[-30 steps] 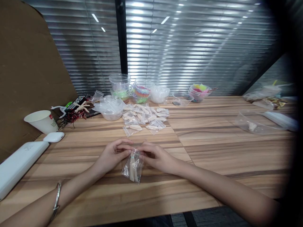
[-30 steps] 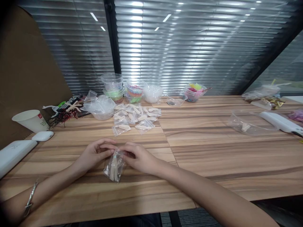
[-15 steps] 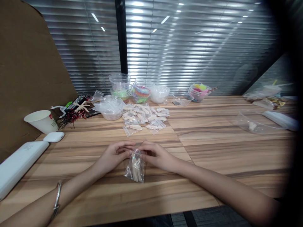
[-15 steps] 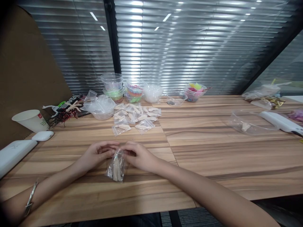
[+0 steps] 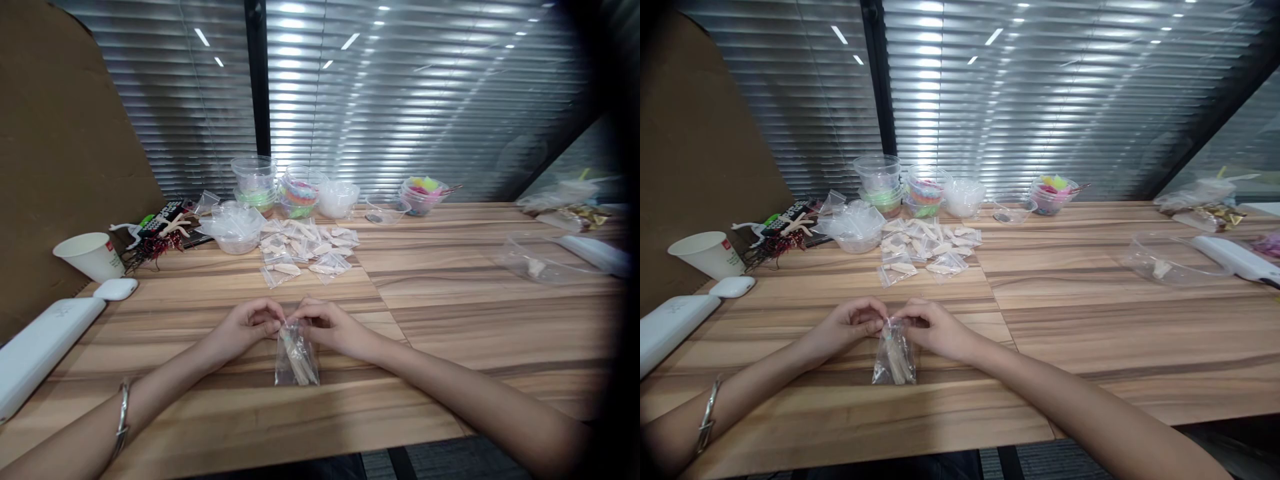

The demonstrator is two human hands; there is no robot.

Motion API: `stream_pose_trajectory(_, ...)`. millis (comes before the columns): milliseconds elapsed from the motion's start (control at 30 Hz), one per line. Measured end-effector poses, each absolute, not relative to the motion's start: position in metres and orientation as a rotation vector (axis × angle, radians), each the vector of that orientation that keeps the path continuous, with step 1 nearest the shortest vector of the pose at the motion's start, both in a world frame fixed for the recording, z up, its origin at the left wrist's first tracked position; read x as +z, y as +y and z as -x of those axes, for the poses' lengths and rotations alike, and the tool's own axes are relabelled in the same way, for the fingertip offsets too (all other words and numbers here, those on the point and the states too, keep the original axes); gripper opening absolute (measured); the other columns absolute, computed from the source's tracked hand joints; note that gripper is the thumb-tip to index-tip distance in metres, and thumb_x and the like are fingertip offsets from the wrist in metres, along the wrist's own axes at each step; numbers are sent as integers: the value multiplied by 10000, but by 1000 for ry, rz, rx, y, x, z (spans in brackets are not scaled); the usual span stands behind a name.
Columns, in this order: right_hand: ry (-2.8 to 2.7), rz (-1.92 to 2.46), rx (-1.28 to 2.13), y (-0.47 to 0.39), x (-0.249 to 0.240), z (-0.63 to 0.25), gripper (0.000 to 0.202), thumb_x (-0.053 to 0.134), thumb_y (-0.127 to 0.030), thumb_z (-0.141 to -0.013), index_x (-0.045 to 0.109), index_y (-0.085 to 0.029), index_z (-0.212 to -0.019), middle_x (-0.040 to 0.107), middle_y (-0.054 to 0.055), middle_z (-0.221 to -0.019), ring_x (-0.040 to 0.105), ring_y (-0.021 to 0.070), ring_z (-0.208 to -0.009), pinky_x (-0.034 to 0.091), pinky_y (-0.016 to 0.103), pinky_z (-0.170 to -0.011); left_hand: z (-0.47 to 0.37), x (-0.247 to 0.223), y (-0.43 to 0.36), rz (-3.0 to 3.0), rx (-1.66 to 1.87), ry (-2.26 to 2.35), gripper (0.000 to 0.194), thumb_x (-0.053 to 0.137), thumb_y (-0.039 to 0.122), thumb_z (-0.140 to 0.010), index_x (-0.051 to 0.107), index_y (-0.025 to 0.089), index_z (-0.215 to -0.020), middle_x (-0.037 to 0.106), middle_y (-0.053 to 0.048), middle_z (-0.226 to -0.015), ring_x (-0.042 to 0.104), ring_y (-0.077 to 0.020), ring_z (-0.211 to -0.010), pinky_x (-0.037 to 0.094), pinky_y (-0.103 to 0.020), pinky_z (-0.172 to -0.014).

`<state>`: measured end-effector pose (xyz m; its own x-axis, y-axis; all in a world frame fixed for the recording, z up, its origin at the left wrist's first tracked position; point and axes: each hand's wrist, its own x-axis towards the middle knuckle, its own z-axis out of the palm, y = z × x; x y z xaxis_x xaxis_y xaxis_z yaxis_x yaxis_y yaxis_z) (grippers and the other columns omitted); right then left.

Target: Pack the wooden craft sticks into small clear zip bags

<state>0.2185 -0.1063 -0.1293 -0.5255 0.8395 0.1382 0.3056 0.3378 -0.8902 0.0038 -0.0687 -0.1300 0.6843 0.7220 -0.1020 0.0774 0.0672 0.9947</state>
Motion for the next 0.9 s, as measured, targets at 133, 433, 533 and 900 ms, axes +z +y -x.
stream_pose_trajectory(133,-2003,972,1276,-107,-123,-217,242,511,-274,-872,648,-168,-1041,585,41,-925,533,99,-843,419,207,-772,-4,-132,-68,-1549,540,665,122,602,235,-804,559,127,-843,574,-22,-811,551,-123,-791,426,-247,-763)
stream_pose_trajectory(433,-1980,981,1417,-107,-121,-217,280,511,-331,-874,642,-145,-1037,601,49,-921,534,104,-832,422,221,-769,-2,-136,-66,-1621,554,678,108,615,221,-792,576,120,-795,557,-22,-777,514,-123,-775,393,-232,-732)
stream_pose_trajectory(533,-1978,970,1403,-107,-120,-218,262,525,-314,-865,653,-139,-1011,604,46,-903,536,99,-814,424,212,-755,-2,-137,-65,-1614,541,664,126,619,233,-794,569,118,-800,564,-25,-790,532,-124,-782,402,-238,-742)
stream_pose_trajectory(900,-1993,926,1440,-105,-120,-217,248,528,-303,-865,671,-135,-979,618,44,-925,538,91,-816,413,187,-748,-4,-135,-66,-1636,562,691,131,634,225,-777,586,103,-785,580,-27,-784,538,-119,-769,408,-230,-730)
